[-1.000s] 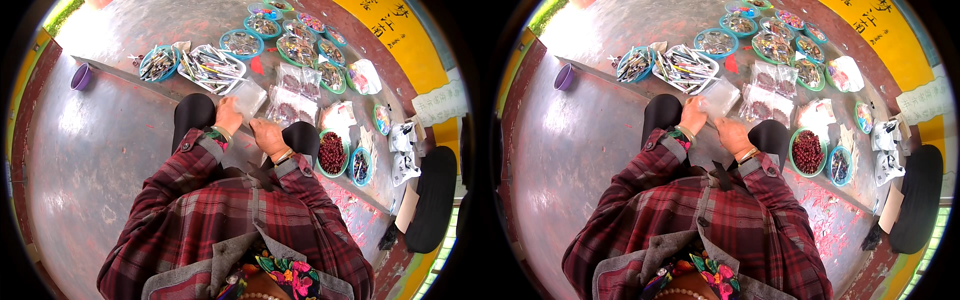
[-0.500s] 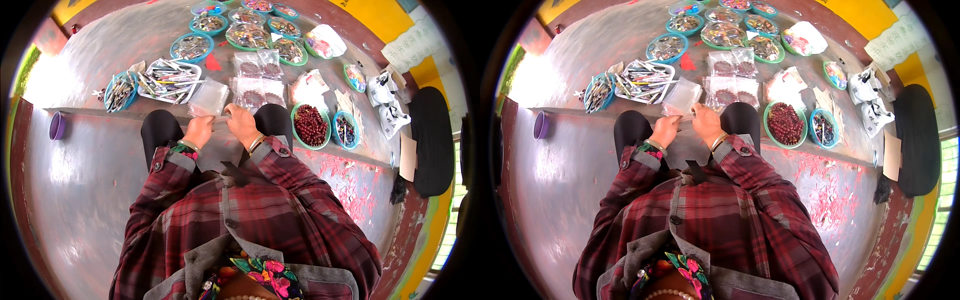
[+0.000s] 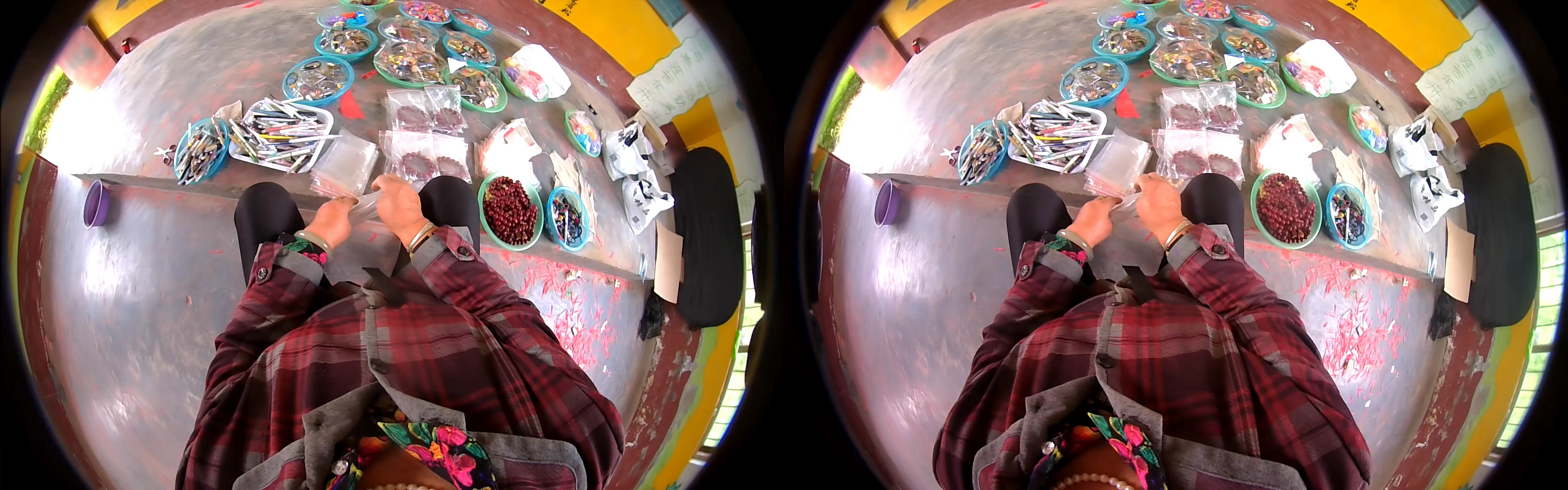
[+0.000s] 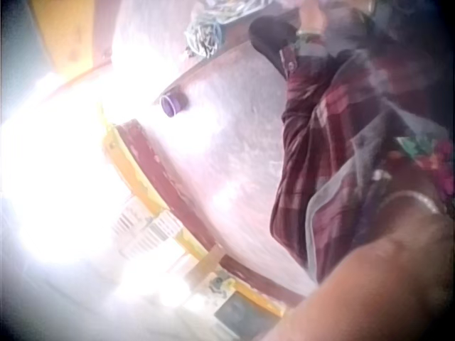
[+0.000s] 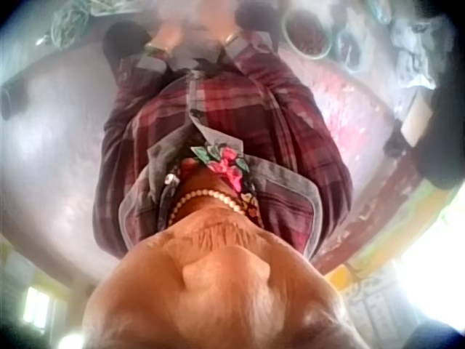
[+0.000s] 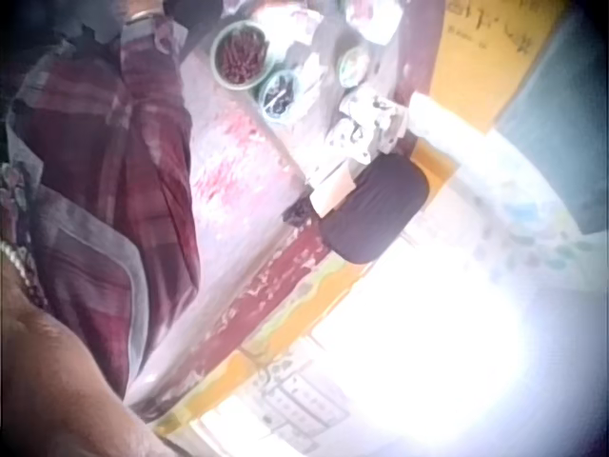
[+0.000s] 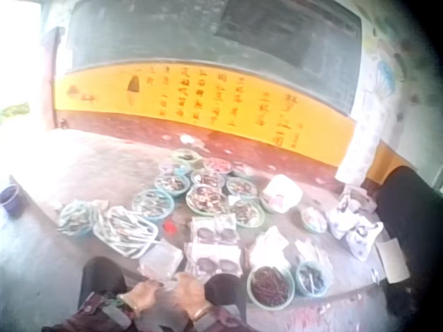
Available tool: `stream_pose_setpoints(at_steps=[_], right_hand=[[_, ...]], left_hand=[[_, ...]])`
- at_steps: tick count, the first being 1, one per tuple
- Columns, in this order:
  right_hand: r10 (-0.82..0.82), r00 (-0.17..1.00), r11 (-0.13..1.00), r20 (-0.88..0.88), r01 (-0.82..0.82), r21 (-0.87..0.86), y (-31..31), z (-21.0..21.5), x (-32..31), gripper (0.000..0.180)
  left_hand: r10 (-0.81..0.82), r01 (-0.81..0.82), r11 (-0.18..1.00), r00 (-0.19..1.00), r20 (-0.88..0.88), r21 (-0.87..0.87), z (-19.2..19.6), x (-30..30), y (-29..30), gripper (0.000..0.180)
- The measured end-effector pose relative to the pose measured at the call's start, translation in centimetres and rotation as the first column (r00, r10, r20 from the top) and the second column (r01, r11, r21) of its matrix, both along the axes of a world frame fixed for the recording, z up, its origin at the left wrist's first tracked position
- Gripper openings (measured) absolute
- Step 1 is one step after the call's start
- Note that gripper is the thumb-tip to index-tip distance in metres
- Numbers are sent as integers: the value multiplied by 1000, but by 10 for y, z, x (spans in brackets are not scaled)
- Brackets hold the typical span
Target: The person sits on the floor and repeatedly picks up small plastic bags and red beads from a bowl. They place the beads into the bags, seal them, and set the filled bags aside on the floor.
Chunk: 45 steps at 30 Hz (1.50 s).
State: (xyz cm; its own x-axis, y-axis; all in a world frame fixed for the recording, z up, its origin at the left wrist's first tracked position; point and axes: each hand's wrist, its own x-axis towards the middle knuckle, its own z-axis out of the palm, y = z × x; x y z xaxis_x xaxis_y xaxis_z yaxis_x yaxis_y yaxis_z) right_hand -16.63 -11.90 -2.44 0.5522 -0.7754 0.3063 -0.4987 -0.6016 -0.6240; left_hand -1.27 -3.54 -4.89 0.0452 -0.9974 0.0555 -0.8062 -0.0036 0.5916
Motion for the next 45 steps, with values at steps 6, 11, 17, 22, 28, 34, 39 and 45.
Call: stream_pose_setpoints(at_steps=[6, 11, 17, 22, 28, 34, 39, 45], right_hand=[[191, 980, 981, -62, -190, 26, -9, -21, 1, 28], [171, 968, 953, 182, -116, -280, 4, 29, 7, 34], [384, 923, 872, -28, -373, -317, 22, 21, 12, 25], [331, 867, 908, -373, -400, -124, 22, 6, 8, 14], [542, 664, 818, -516, -557, 143, 23, 2, 3, 11], [388, 778, 902, -494, -432, 27, 17, -10, 2, 11], [458, 728, 862, -510, -505, 52, 13, -24, -3, 9], [478, 767, 868, -429, -487, 98, 22, 25, -5, 16]], left_hand=[[40, -40, 999, 999, -29, 2, 5, 7, -5, 22], [274, -287, 954, 951, -140, -86, -5, 13, -2, 19], [275, -283, 959, 913, -301, 18, -13, 13, -5, 19], [229, -243, 970, 915, -332, 2, -4, 6, -5, 16], [239, -267, 960, 940, -244, -88, 4, 4, 0, 17], [242, -269, 957, 946, -218, -109, 13, 3, 2, 20], [141, -178, 963, 972, -187, -202, 9, 1, -1, 18], [222, -260, 960, 931, -291, -100, 4, 9, 0, 18]])
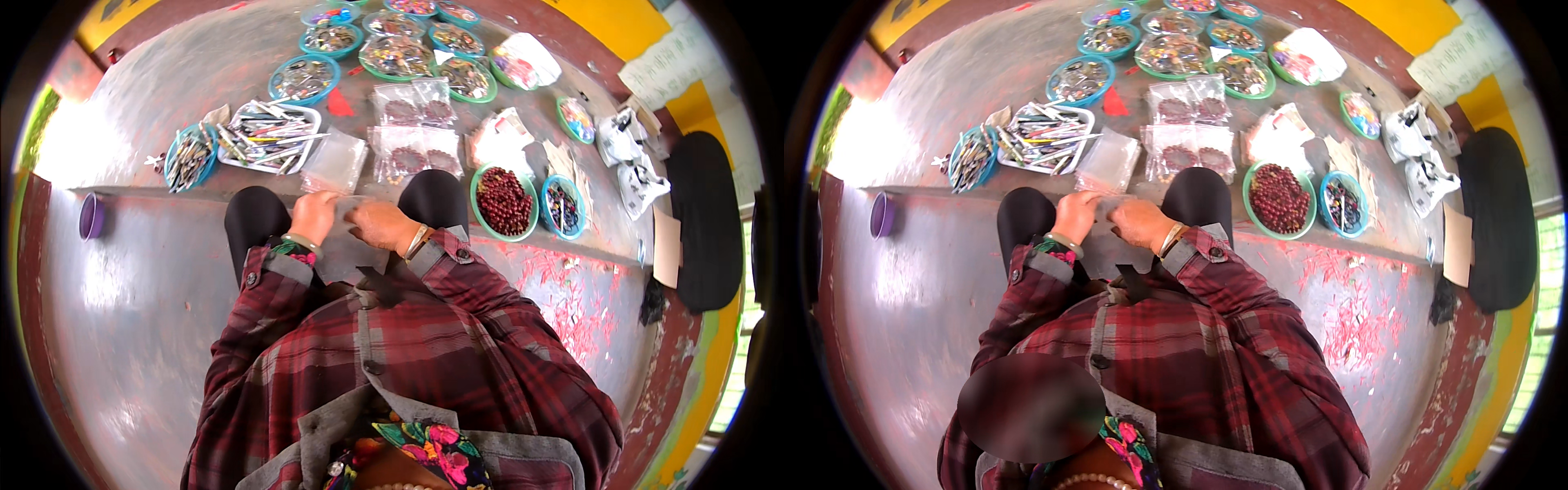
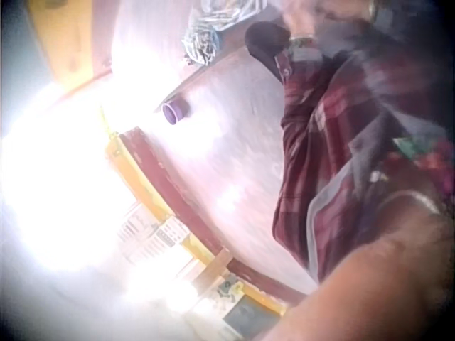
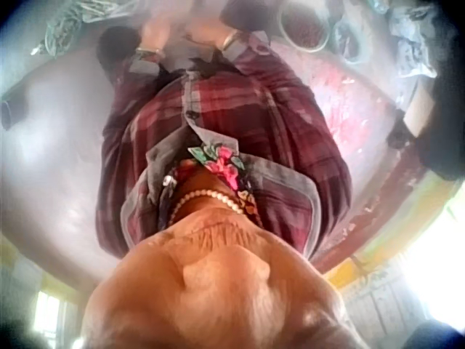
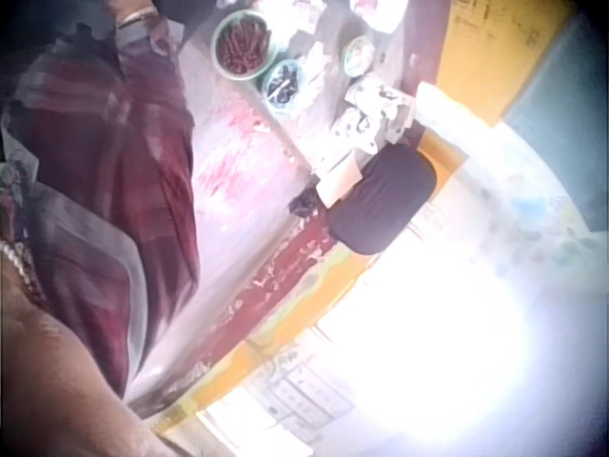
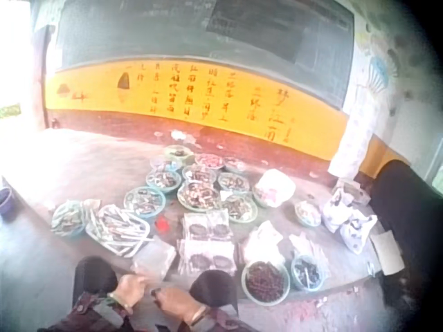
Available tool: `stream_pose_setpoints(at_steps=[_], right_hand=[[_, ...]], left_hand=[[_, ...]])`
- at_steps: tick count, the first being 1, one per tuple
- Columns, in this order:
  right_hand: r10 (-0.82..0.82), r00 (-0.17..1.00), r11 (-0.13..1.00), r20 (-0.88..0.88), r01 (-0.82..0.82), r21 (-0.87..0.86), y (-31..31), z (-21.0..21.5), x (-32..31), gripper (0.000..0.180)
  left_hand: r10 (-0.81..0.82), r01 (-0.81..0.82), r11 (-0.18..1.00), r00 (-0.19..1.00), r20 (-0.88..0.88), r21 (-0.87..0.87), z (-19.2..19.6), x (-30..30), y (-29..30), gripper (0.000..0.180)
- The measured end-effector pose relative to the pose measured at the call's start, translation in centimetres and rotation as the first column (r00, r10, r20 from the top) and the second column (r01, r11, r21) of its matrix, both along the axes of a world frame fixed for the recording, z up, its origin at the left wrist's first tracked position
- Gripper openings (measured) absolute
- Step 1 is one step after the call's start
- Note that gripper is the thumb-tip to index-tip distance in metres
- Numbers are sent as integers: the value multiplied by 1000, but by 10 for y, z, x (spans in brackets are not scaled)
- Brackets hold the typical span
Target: The person sits on the floor and repeatedly picks up small plastic bags and red beads from a bowl. They place the beads into the bags, seal them, and set the filled bags aside on the floor.
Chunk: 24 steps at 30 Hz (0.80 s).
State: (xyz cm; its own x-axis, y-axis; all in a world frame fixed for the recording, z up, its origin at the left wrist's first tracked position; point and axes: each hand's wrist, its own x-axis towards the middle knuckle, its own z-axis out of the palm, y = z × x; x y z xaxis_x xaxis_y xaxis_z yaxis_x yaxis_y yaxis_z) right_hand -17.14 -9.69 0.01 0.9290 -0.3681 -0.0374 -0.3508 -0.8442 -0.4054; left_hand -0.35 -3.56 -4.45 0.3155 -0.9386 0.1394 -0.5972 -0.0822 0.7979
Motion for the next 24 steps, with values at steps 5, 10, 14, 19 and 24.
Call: stream_pose_setpoints(at_steps=[5, 10, 14, 19, 24], right_hand=[[-172, 706, 933, 687, 341, -117, -25, 25, -37, 19], [-644, 506, 560, 573, 823, -97, -88, -17, -152, 13], [-944, 128, 147, 305, 988, 38, -93, -85, -260, 18], [-988, -37, -36, 151, 999, 9, -70, -129, -299, 32], [-992, -92, -108, 86, 973, -205, -75, -133, -280, 40]], left_hand=[[51, -49, 999, 982, 183, -18, 7, 2, 1, 18], [54, -54, 998, 998, 15, 34, 5, -2, -1, 17], [24, -25, 1000, 998, 53, 12, -6, 0, -4, 16], [35, -33, 990, 999, -15, 135, 2, -5, -5, 18], [14, -16, 992, 1000, 13, 126, 6, -8, -3, 18]])
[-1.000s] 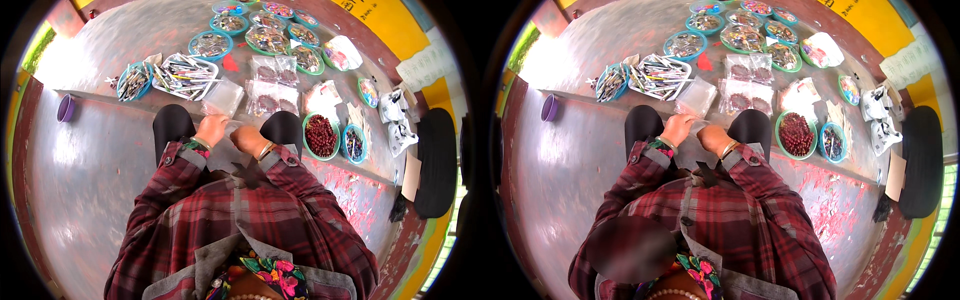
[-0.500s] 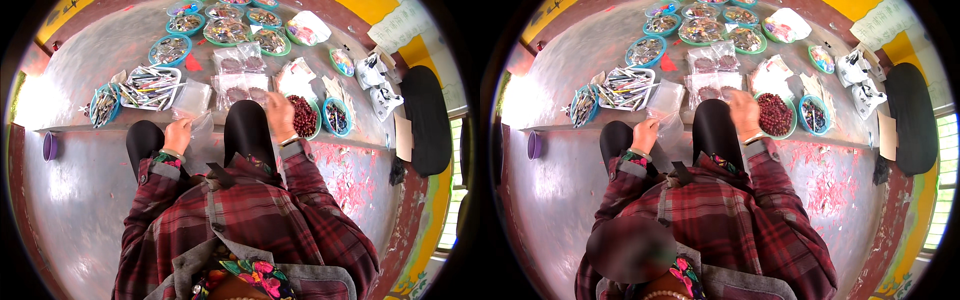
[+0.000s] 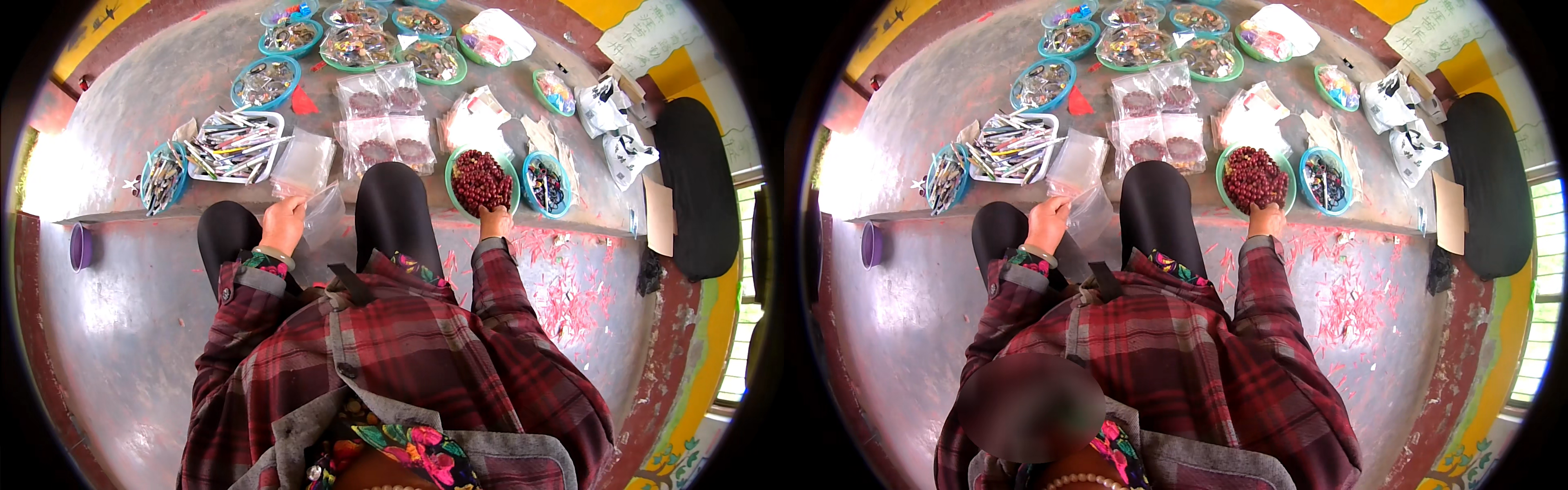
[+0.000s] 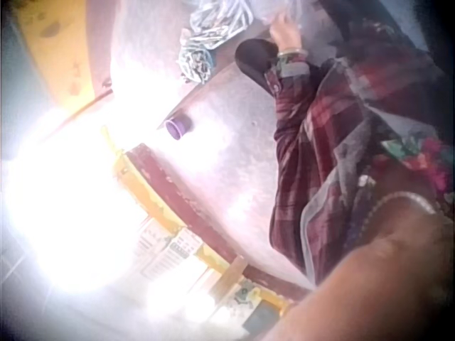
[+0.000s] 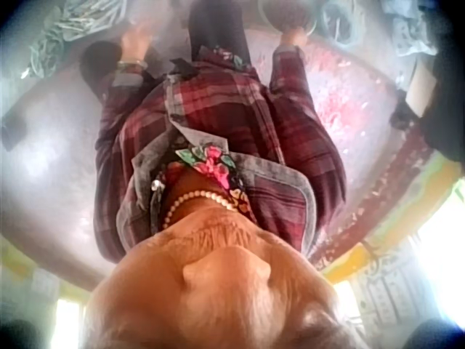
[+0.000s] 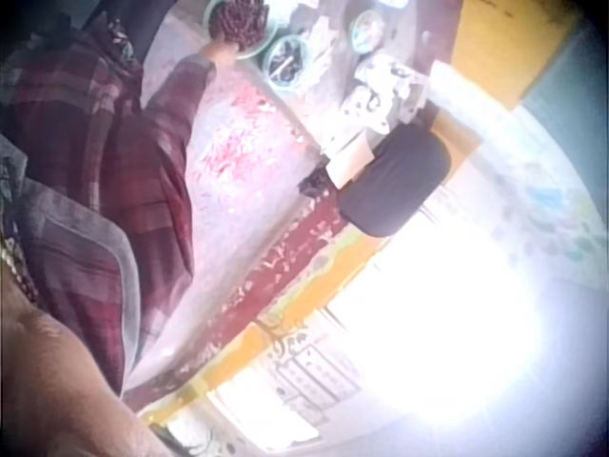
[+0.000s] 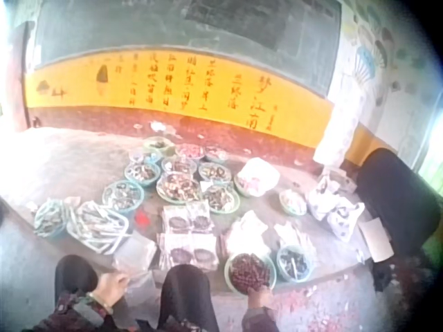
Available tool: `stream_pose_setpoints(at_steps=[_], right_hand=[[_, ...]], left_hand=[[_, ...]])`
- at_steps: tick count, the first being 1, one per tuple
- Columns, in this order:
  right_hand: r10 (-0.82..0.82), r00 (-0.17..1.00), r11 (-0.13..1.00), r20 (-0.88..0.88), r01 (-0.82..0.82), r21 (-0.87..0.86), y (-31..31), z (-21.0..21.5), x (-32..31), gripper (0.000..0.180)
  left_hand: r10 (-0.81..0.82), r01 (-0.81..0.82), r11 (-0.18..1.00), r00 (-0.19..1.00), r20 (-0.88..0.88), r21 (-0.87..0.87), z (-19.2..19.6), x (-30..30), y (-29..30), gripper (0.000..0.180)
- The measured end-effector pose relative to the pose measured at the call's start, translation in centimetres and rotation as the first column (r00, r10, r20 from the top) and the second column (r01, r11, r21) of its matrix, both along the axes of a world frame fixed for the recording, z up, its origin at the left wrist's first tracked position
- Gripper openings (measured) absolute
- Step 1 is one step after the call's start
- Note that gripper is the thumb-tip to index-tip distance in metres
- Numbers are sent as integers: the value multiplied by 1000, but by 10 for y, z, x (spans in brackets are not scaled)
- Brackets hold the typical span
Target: The person sits on the floor and repeatedly picks up small plastic bags and red beads from a bowl. They place the beads into the bags, seal them, and set the filled bags aside on the floor.
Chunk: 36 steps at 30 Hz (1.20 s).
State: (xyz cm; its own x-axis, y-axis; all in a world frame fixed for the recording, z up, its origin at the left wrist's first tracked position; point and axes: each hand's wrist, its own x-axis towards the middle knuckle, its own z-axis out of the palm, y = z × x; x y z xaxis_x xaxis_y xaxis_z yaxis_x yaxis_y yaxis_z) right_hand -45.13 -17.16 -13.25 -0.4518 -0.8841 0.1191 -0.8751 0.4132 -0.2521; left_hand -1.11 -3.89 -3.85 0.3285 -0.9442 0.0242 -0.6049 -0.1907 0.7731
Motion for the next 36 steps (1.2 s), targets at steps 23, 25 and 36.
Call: stream_pose_setpoints(at_steps=[23, 25, 36], right_hand=[[442, 836, 873, 324, -318, -369, -24, 91, -2, 20], [532, 741, 843, 410, -413, -346, -22, 123, 29, 23], [671, -21, 552, 741, -652, -519, 27, 208, 204, 23]], left_hand=[[-28, 40, 989, 996, 85, -142, 12, -5, 3, 17], [-26, 37, 991, 996, 87, -131, 17, -4, 6, 16], [-55, 68, 986, 995, 85, -152, 11, 2, 11, 18]])
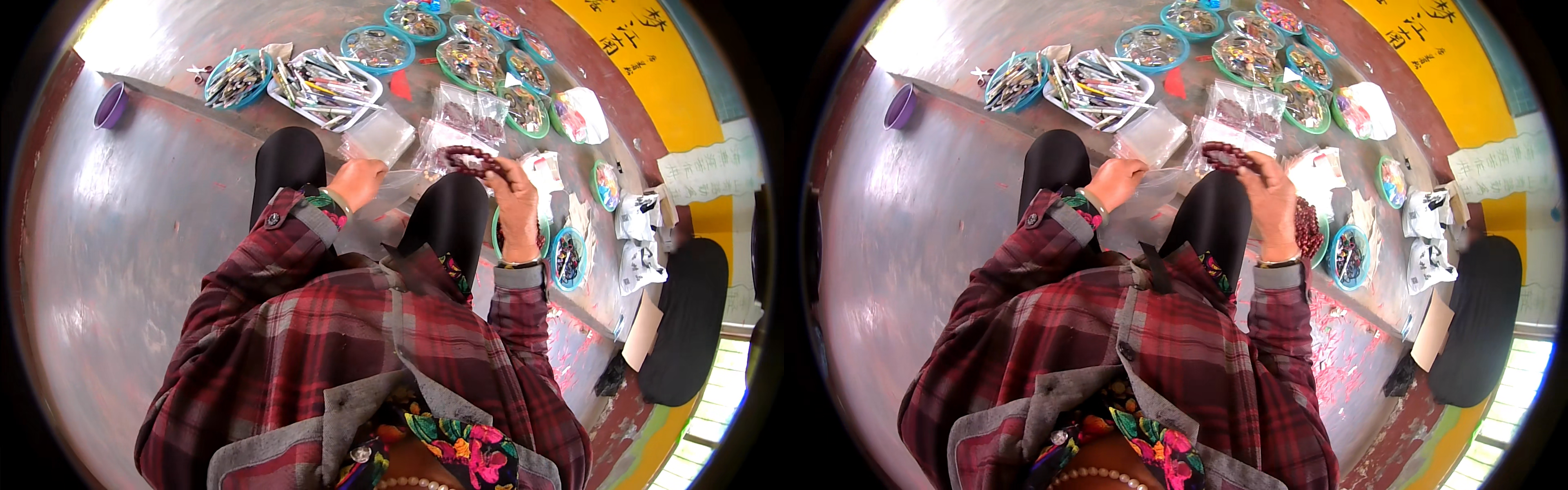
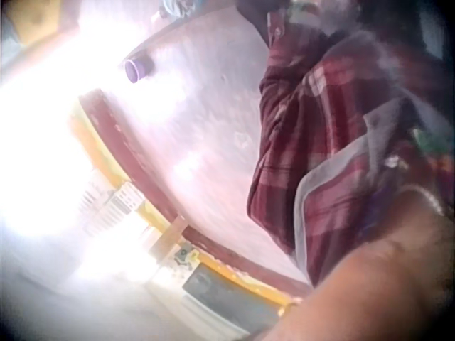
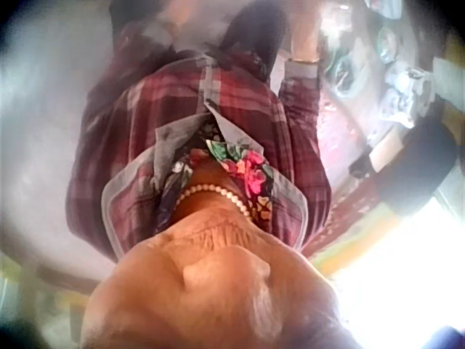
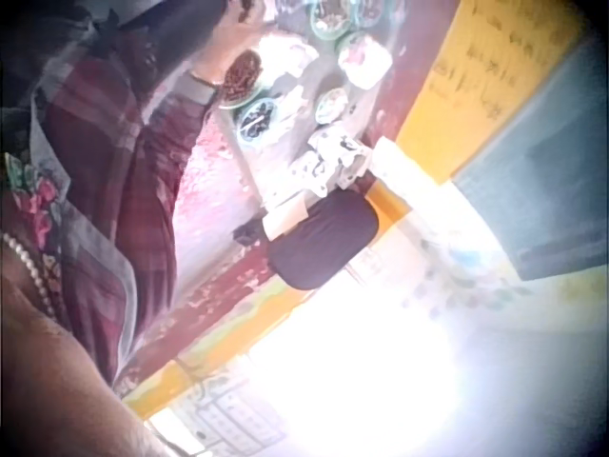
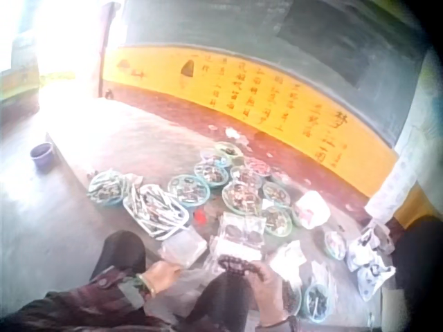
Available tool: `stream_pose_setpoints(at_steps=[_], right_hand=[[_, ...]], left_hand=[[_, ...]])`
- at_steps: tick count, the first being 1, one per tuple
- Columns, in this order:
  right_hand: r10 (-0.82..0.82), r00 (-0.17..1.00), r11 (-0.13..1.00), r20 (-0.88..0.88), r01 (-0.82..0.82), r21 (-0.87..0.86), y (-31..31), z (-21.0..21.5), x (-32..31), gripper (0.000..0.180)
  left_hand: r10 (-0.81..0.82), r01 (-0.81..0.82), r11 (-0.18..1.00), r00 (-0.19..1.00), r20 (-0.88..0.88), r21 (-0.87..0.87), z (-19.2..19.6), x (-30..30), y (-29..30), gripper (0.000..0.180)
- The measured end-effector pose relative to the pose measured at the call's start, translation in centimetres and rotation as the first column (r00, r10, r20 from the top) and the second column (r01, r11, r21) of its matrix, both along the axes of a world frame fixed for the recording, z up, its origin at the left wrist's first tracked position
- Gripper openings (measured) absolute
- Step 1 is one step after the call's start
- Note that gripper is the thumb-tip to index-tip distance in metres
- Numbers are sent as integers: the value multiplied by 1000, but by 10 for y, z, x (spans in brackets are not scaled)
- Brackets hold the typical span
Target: The person sits on the floor and repeatedly picks up small plastic bags and red beads from a bowl. They place the beads into the bags, seal them, and set the filled bags aside on the floor.
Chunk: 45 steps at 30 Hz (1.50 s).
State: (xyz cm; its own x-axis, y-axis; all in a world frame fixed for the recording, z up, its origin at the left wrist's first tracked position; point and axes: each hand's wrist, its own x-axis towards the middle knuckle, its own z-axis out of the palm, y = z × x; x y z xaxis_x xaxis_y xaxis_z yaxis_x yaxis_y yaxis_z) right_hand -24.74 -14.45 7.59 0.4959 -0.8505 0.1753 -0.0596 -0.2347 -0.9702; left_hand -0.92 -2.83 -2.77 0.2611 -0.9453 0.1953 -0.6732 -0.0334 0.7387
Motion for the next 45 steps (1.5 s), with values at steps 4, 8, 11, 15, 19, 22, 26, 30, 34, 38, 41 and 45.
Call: stream_pose_setpoints(at_steps=[4, 8, 11, 15, 19, 22, 26, 30, 34, 38, 41, 45], right_hand=[[157, 987, 988, -39, -157, 10, 19, -17, 40, 21], [241, 965, 970, -102, -244, -19, 32, -30, 54, 20], [229, 966, 973, -122, -230, 12, 31, -38, 46, 20], [220, 951, 973, -216, -231, -26, 27, -42, 35, 19], [207, 934, 956, -292, -257, -143, 29, -38, 31, 20], [186, 913, 895, -362, -310, -321, 31, -35, 33, 22], [158, 855, 712, -493, -445, -543, 36, -27, 45, 25], [104, 834, 580, -542, -493, -649, 43, -33, 60, 12], [-10, 780, 528, -626, -527, -666, 51, -41, 71, 6], [18, 779, 565, -627, -525, -636, 52, -49, 74, 15], [81, 862, 693, -500, -410, -594, 47, -51, 71, 21], [103, 901, 945, -421, -220, -240, 36, -43, 54, 29]], left_hand=[[-33, 33, 999, 999, 3, 22, -1, -5, -2, 18], [-48, 46, 998, 998, 39, 46, -8, -3, 0, 16], [-41, 38, 998, 998, 41, 50, -2, -2, -1, 16], [-31, 27, 997, 998, -51, -74, -5, 0, -2, 16], [-44, 45, 997, 999, 16, -63, -3, -1, -2, 17], [-49, 51, 998, 998, 47, -36, -1, -2, -2, 17], [-66, 66, 998, 995, 68, 3, 4, -3, 1, 17], [-130, 131, 991, 989, 65, -13, -1, -3, 0, 17], [-162, 162, 986, 987, 7, -35, -1, -3, 0, 18], [-178, 177, 984, 983, -39, -28, 4, -2, 1, 18], [-196, 195, 980, 980, -41, -30, 6, 2, 1, 19], [-306, 324, 934, 943, 132, -148, 10, 13, 0, 19]])
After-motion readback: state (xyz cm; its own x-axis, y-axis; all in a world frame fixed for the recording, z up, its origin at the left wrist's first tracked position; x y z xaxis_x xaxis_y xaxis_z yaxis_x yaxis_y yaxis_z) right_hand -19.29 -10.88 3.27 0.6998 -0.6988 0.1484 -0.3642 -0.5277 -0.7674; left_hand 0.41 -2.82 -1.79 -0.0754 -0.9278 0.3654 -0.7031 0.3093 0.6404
